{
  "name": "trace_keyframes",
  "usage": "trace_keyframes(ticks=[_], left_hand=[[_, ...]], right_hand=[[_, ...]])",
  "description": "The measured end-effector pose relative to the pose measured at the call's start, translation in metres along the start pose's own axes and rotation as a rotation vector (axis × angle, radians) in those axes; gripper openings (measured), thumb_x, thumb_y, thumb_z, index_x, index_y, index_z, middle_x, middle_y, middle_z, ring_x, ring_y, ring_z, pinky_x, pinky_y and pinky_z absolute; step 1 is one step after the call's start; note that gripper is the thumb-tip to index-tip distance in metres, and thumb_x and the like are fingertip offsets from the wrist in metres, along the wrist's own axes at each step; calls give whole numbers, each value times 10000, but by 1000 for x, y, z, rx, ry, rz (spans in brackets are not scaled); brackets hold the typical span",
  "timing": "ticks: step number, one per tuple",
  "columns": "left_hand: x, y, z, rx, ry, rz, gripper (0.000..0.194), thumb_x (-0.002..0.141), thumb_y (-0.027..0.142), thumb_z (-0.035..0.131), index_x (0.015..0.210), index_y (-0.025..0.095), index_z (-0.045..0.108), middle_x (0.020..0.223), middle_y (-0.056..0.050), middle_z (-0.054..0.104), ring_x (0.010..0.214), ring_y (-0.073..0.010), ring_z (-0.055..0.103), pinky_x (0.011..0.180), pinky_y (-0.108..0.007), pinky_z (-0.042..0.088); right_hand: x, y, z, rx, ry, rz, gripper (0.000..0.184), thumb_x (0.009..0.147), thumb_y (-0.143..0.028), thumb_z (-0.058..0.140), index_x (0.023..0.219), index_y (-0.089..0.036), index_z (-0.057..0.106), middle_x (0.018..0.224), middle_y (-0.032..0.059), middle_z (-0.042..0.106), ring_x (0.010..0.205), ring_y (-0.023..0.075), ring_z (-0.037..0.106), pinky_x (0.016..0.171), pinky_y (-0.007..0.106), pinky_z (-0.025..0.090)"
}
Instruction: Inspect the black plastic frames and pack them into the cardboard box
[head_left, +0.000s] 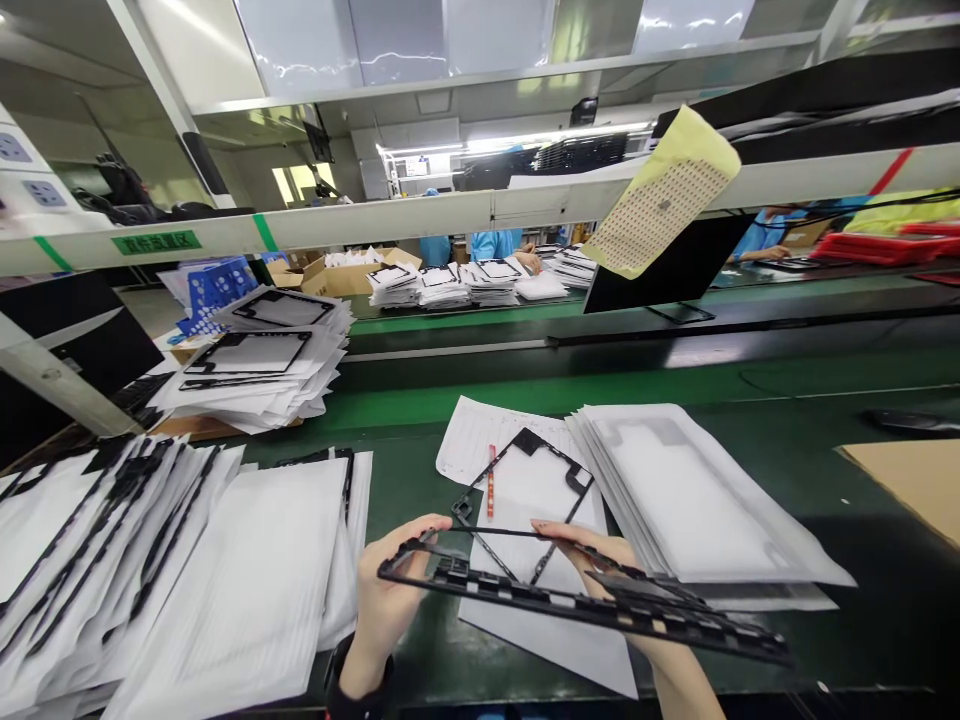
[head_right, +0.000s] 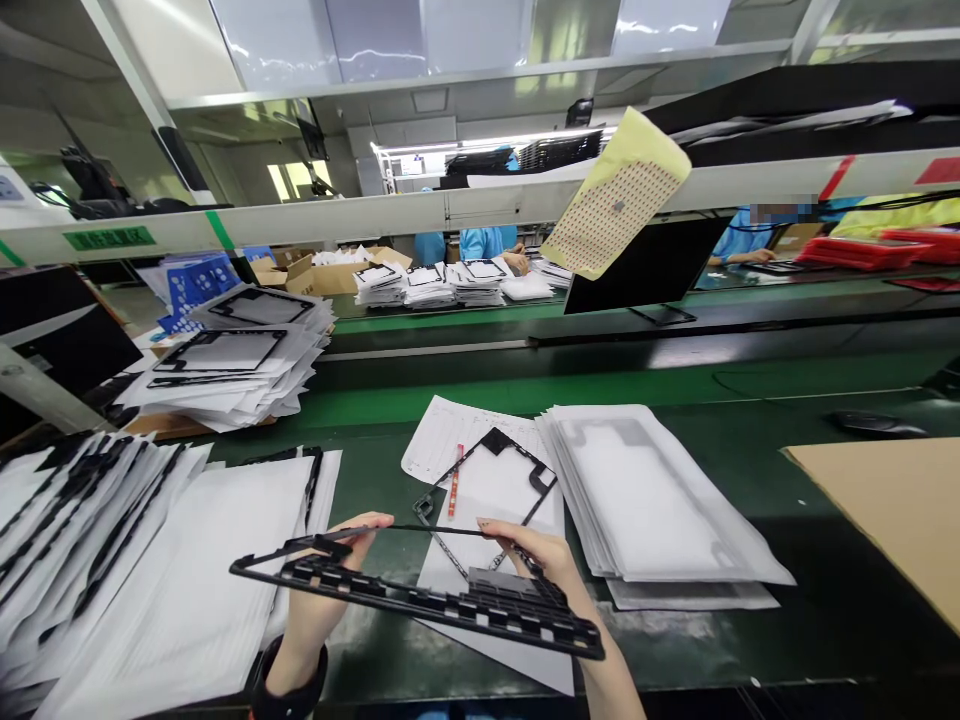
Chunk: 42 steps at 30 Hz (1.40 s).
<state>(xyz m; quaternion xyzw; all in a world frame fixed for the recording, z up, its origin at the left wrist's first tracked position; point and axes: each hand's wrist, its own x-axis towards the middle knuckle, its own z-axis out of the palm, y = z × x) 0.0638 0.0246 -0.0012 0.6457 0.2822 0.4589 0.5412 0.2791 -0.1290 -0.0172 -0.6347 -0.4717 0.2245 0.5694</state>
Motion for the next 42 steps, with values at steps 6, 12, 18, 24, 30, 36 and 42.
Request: trace_keyframes(ticks=[6,12,18,24,30,36,42], left_hand=[[-1,12,-5,-111,-125,-85,169,784,358,771,852,208,807,841,-93,785,833,-258,737,811,-353,599],[-8,34,-9,-367,-276,-284,402,646,462,867,896,158,784,675,-70,734,490,-165,670,398,-206,493],[-11,41,0,-574,-270,-405,435,567,470,915,838,163,768,639,-45,718,466,-132,658,418,-176,496],[-9,57,6,-737,-216,-547,366,561,374,941,807,183,750,652,14,695,503,-57,648,449,-82,484],[-9,68,7,-875,-169,-708,381,540,355,953,836,220,754,714,52,677,634,-18,681,616,-23,537],[-10,71,0,-960,-151,-744,372,620,294,928,936,246,740,837,57,754,702,-11,717,613,38,500],[-13,76,2,-1269,-85,-896,91,977,164,575,997,168,664,837,27,780,742,20,726,685,72,457]], right_hand=[[-6,-3,-7,44,-36,86,334,904,-473,638,1049,-196,755,1037,126,769,1010,293,723,909,431,597],[-28,-17,-12,486,-169,204,521,751,-515,795,1118,-163,679,684,62,723,584,223,717,615,321,582],[-39,-13,-10,657,-225,306,798,403,-779,838,904,-240,531,492,-4,591,369,182,590,397,237,431],[-37,-23,1,686,-48,270,772,424,-824,795,880,-257,539,479,-39,537,330,111,457,366,217,352],[-38,-32,10,759,131,246,704,528,-847,726,968,-300,669,665,23,597,433,112,468,391,230,402],[-49,-63,0,724,0,326,888,523,-738,821,1265,-298,612,693,47,601,439,124,505,427,247,467],[-51,-67,7,894,-16,250,768,547,-586,893,1233,-365,629,569,-28,580,318,58,399,361,179,389]])
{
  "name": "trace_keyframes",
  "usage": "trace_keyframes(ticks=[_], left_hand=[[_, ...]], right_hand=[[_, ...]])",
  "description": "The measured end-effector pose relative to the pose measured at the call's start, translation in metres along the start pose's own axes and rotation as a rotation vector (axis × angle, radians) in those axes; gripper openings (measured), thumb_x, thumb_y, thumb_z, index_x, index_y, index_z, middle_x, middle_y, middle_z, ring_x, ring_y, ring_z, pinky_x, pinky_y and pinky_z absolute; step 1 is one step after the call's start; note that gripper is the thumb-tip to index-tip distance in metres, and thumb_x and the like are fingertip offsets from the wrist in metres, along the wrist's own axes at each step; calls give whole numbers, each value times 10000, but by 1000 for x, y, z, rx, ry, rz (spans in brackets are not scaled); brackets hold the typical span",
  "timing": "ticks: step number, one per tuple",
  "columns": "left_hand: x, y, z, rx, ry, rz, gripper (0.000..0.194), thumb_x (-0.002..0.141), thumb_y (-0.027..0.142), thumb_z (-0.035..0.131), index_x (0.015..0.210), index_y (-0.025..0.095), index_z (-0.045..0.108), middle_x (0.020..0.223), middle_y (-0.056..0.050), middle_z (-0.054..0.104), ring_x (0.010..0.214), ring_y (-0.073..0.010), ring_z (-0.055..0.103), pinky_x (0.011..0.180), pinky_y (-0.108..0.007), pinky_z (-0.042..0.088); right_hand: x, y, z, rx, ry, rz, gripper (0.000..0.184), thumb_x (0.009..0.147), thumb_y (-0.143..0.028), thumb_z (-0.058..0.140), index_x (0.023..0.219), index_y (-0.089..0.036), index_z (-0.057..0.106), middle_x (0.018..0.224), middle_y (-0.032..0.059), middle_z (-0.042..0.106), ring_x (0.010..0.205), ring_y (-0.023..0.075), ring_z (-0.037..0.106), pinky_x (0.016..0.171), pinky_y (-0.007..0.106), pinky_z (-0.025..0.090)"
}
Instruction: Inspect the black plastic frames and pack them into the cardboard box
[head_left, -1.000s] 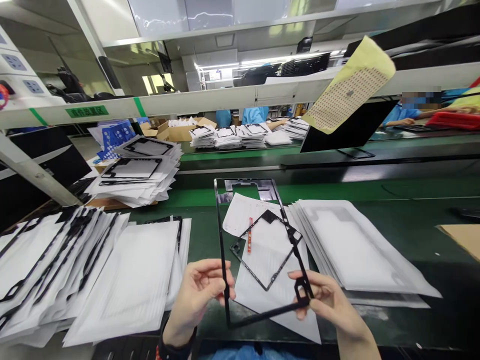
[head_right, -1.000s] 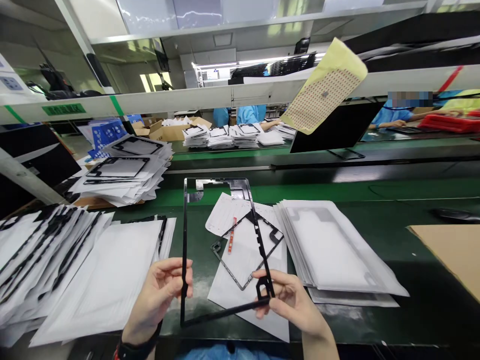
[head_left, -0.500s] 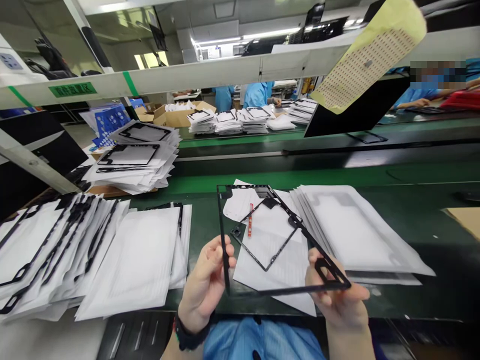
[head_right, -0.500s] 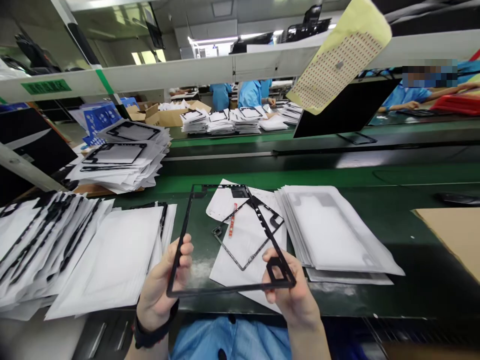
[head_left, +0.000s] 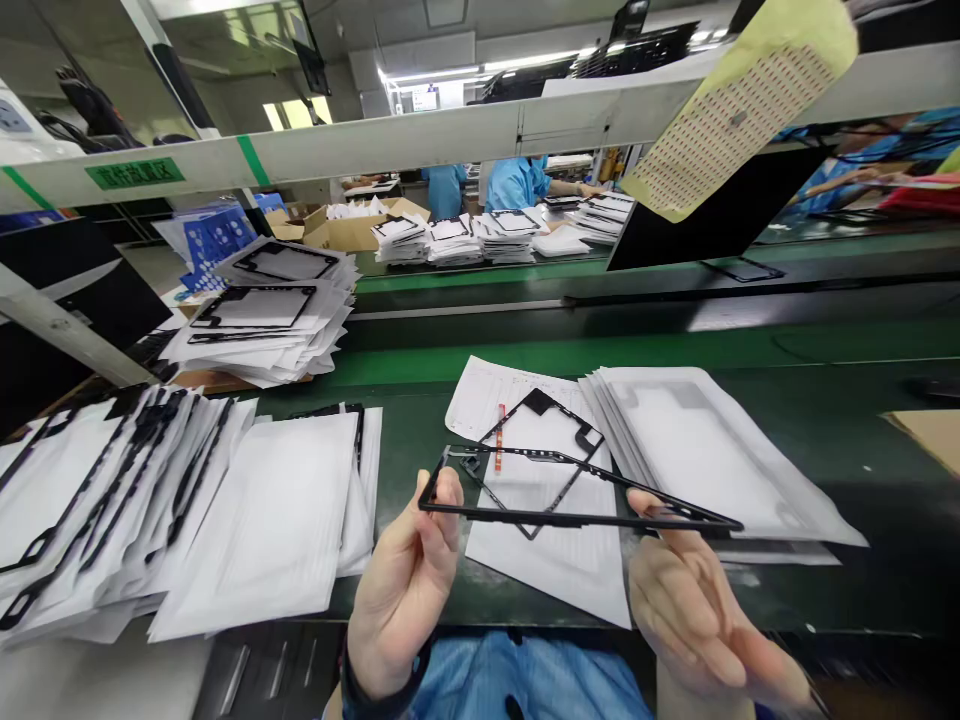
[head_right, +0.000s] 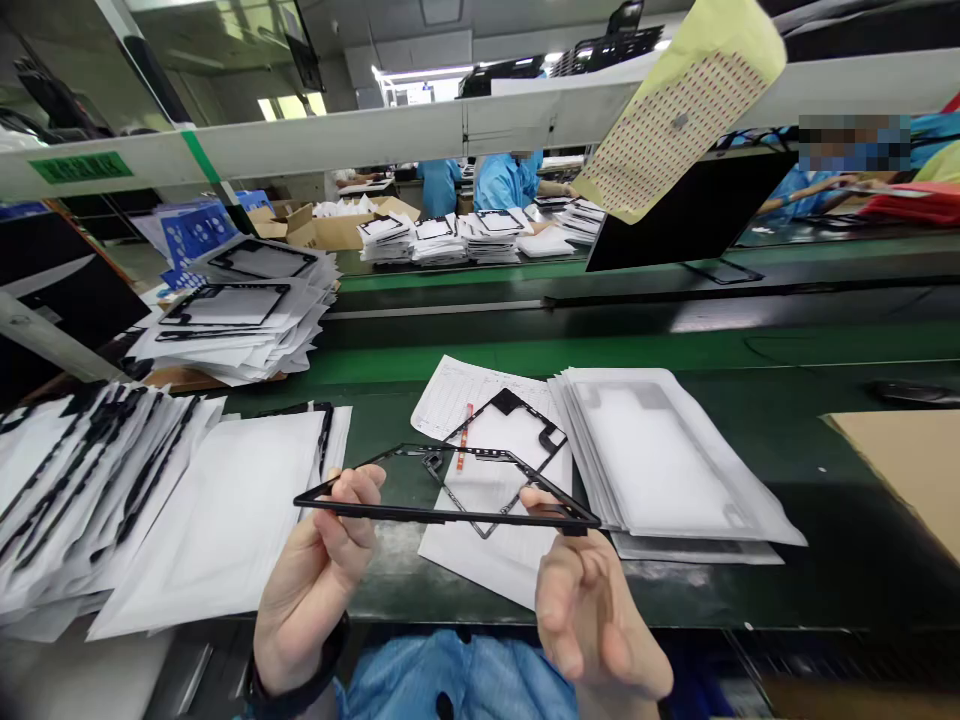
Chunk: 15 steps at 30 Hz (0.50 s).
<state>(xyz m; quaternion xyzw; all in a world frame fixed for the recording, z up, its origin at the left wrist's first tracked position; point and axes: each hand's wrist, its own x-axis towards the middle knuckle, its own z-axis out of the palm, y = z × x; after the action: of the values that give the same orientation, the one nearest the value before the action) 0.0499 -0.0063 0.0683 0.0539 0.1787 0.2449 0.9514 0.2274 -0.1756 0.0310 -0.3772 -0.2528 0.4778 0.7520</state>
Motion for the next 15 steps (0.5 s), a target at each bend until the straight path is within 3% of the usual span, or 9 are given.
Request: trace_keyframes(ticks=[2,4,6,8,10,12,15], left_hand=[[-2,-1,2,-98,52,-25,369,1074,178,253,1049,141,619,821,-10,779,715,14,728,660,44,478],[-3,0,3,-155,52,-50,458,1078,211,138,1078,123,588,806,-33,768,702,-1,729,641,13,500],[-2,2,3,-118,-12,-64,374,1072,201,219,1066,124,585,791,-23,743,685,-12,720,625,-20,519],[1,5,-1,87,-72,-39,233,1033,184,380,1005,133,605,728,8,678,586,-17,665,554,-55,516],[5,9,-9,347,-79,22,124,952,213,537,949,133,632,633,37,573,467,-32,549,469,-106,489],[7,16,-22,530,-27,112,171,876,267,628,963,124,660,554,60,470,409,-53,430,434,-168,474],[-5,41,-47,652,114,334,358,811,352,695,1070,107,665,493,95,341,401,-62,289,405,-191,416]], right_hand=[[1,5,-2,67,-117,-57,754,582,-549,894,1264,-393,615,566,-43,599,289,37,356,344,160,368],[2,7,-3,91,-175,-92,748,613,-538,882,1293,-393,605,584,-33,635,281,35,361,333,153,359],[4,6,-1,62,-119,-97,676,636,-534,869,1255,-392,640,617,-11,677,315,59,448,356,158,394],[8,3,2,-10,-25,-73,569,655,-566,842,1169,-370,699,670,22,719,401,111,566,414,191,470],[16,3,3,-104,-36,-57,528,686,-651,775,1087,-308,746,740,73,753,522,190,669,499,261,562],[27,8,0,-246,-138,-52,539,774,-697,659,1028,-236,773,831,135,775,655,271,735,596,346,626],[46,20,-16,-549,-197,-52,406,892,-563,605,1005,-216,782,982,154,776,848,315,763,755,374,645]])
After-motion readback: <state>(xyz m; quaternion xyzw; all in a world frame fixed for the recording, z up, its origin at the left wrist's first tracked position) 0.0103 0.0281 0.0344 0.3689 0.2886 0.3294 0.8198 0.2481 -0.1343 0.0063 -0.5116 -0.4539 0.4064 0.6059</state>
